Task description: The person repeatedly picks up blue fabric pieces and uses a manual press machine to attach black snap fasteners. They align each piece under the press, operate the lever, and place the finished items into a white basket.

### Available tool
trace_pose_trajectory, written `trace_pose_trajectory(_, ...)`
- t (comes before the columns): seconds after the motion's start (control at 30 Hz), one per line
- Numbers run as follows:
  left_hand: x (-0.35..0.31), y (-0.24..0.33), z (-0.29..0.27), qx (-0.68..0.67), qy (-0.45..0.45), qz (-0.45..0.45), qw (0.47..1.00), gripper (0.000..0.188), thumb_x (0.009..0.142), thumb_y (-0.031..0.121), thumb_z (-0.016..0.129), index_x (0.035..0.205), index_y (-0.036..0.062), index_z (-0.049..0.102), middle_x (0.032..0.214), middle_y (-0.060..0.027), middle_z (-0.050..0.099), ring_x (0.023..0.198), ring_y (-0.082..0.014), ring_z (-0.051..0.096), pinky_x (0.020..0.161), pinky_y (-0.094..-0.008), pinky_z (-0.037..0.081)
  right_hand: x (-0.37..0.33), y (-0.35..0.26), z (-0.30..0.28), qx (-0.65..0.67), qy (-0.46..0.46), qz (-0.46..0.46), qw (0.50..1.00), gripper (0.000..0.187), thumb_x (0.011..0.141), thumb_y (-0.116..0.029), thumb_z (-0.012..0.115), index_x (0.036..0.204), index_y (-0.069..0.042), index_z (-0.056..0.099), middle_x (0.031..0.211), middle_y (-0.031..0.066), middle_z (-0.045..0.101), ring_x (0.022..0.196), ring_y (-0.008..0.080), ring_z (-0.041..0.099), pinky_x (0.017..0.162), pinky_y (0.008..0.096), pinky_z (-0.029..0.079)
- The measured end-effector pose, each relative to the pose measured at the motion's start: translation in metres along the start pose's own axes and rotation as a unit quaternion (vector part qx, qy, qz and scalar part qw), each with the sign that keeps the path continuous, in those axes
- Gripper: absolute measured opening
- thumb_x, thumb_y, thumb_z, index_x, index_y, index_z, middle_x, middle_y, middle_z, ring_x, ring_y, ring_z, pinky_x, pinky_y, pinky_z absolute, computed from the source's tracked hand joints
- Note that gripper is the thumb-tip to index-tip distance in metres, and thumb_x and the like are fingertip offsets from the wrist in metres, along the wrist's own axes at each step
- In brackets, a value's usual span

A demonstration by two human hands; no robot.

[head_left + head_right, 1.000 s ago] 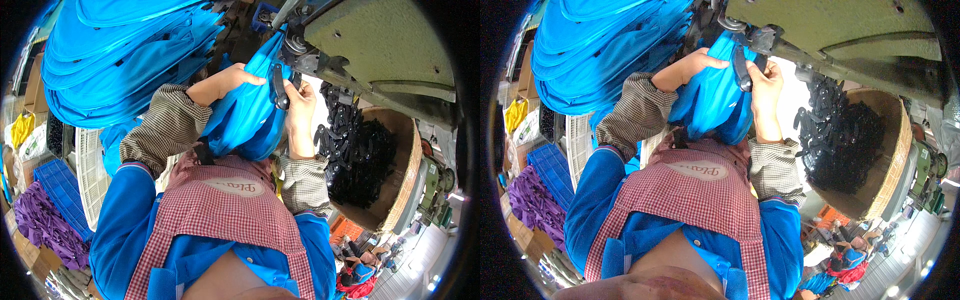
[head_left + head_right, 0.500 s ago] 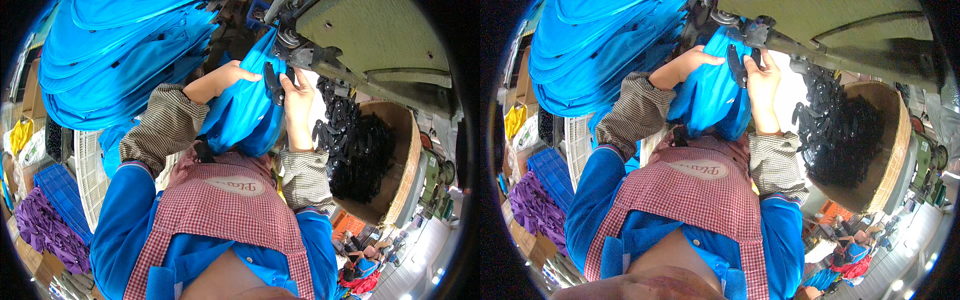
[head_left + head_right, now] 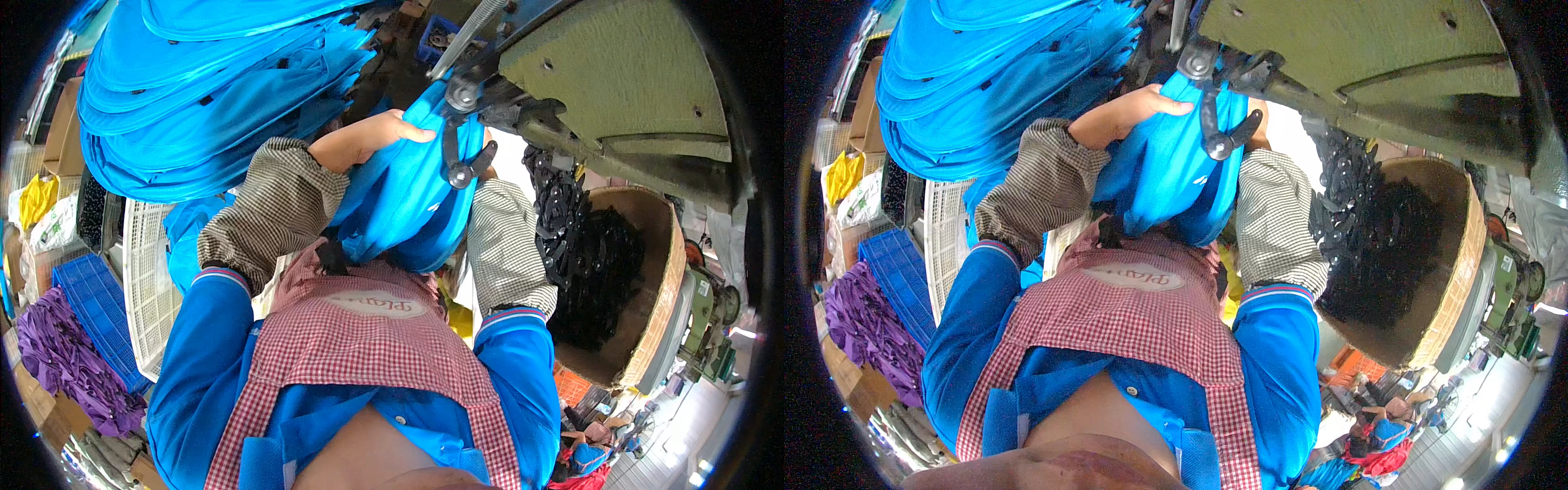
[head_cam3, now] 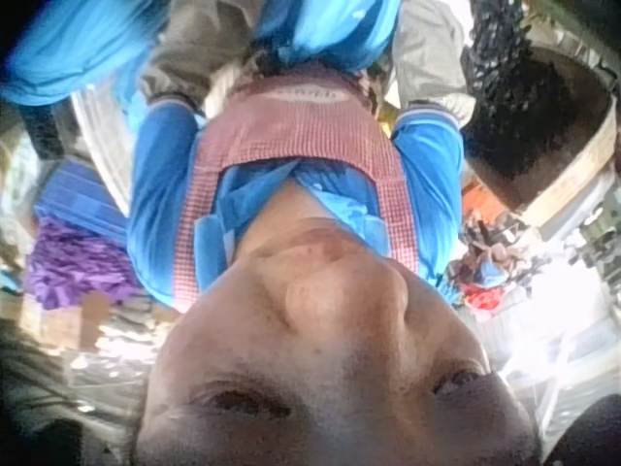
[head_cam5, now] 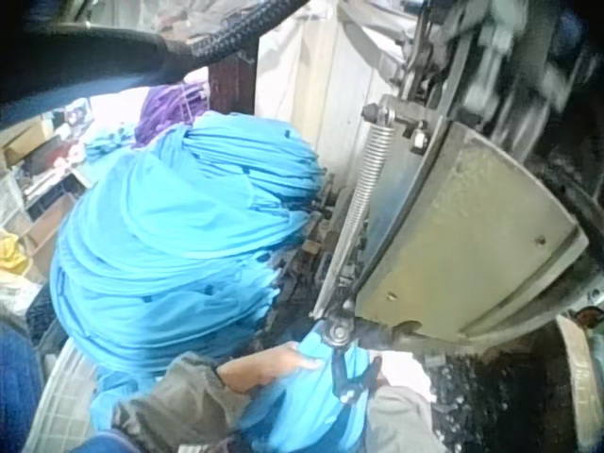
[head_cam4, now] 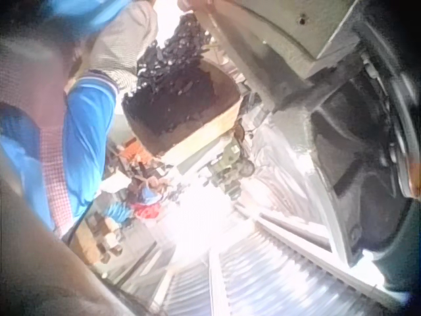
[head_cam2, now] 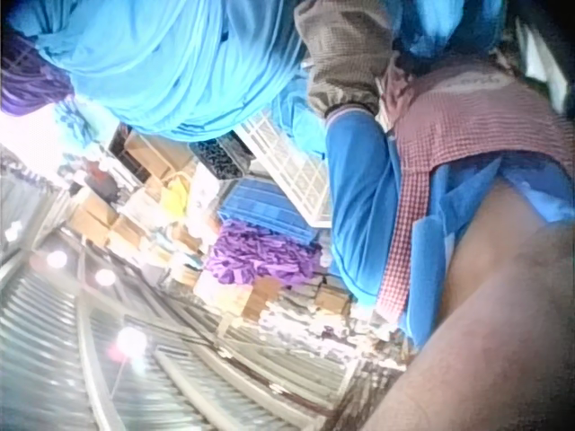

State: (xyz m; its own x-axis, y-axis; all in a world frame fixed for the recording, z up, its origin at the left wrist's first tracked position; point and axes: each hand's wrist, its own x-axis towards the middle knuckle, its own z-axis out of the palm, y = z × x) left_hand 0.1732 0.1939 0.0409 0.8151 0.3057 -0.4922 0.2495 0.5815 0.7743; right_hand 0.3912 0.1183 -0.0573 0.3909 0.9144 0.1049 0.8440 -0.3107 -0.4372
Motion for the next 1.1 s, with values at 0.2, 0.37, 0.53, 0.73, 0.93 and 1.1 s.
trace_pose_trajectory(0.2,-0.047,-0.027,0.018,-0.166,-0.002,0.095,0.981,0.056,0.073,0.025,0.067,0.119,0.0004,0.045,0.107,-0.0106,0.057,0.094,-0.0203,0.057,0.085,-0.0345,0.044,-0.001,-0.013,0.003,-0.002,-0.020,0.034,0.999,0.023,0.074,-0.025,0.063,0.085,-0.005,0.064,0.078,0.0174,0.062,0.071,0.0350,0.059,0.064,0.0389,0.045)
trace_pose_trajectory(0.37,-0.046,-0.045,0.013,-0.160,0.058,0.072,0.983,0.053,0.070,0.016,0.064,0.118,0.0003,0.047,0.106,-0.0111,0.058,0.094,-0.0214,0.058,0.084,-0.0343,0.045,-0.009,-0.002,0.008,0.116,0.079,0.104,0.985,0.010,0.075,-0.015,0.065,0.077,-0.006,0.066,0.061,0.0085,0.062,0.056,0.0138,0.058,0.054,0.0300,0.047)
trace_pose_trajectory(0.53,-0.042,-0.049,0.008,-0.204,0.030,0.073,0.976,0.048,0.073,0.013,0.059,0.117,-0.0015,0.047,0.103,-0.0135,0.060,0.088,-0.0245,0.061,0.081,-0.0359,0.048,-0.021,-0.072,-0.062,0.628,-0.073,0.186,0.752,0.011,0.078,-0.011,0.066,0.082,-0.002,0.062,0.068,0.0032,0.059,0.052,0.0088,0.051,0.051,0.0187,0.044)
trace_pose_trajectory(0.73,-0.035,-0.048,0.008,-0.192,0.072,0.066,0.977,0.043,0.074,0.017,0.059,0.111,-0.0027,0.050,0.099,-0.0144,0.061,0.083,-0.0239,0.061,0.077,-0.0353,0.050,-0.028,-0.094,-0.081,0.545,-0.055,0.161,0.821,0.020,0.075,-0.013,0.069,0.085,0.001,0.060,0.074,0.0061,0.061,0.055,0.0096,0.052,0.046,0.0222,0.040)
trace_pose_trajectory(0.93,-0.043,-0.029,0.019,-0.212,0.041,0.156,0.964,0.044,0.075,0.024,0.060,0.110,-0.0004,0.052,0.095,-0.0117,0.061,0.082,-0.0207,0.061,0.075,-0.0322,0.049,-0.090,-0.090,-0.069,0.723,-0.235,0.197,0.619,0.026,0.084,-0.015,0.058,0.103,0.003,0.057,0.092,0.0070,0.063,0.080,0.0141,0.060,0.075,0.0260,0.049)
trace_pose_trajectory(1.1,-0.038,-0.022,0.022,-0.131,0.025,0.176,0.975,0.041,0.075,0.021,0.065,0.108,0.0008,0.054,0.096,-0.0088,0.062,0.084,-0.0171,0.060,0.078,-0.0304,0.048,-0.088,-0.104,-0.079,0.580,-0.180,0.101,0.788,0.019,0.081,-0.010,0.061,0.095,0.004,0.061,0.084,0.0046,0.063,0.071,0.0076,0.057,0.066,0.0217,0.046)
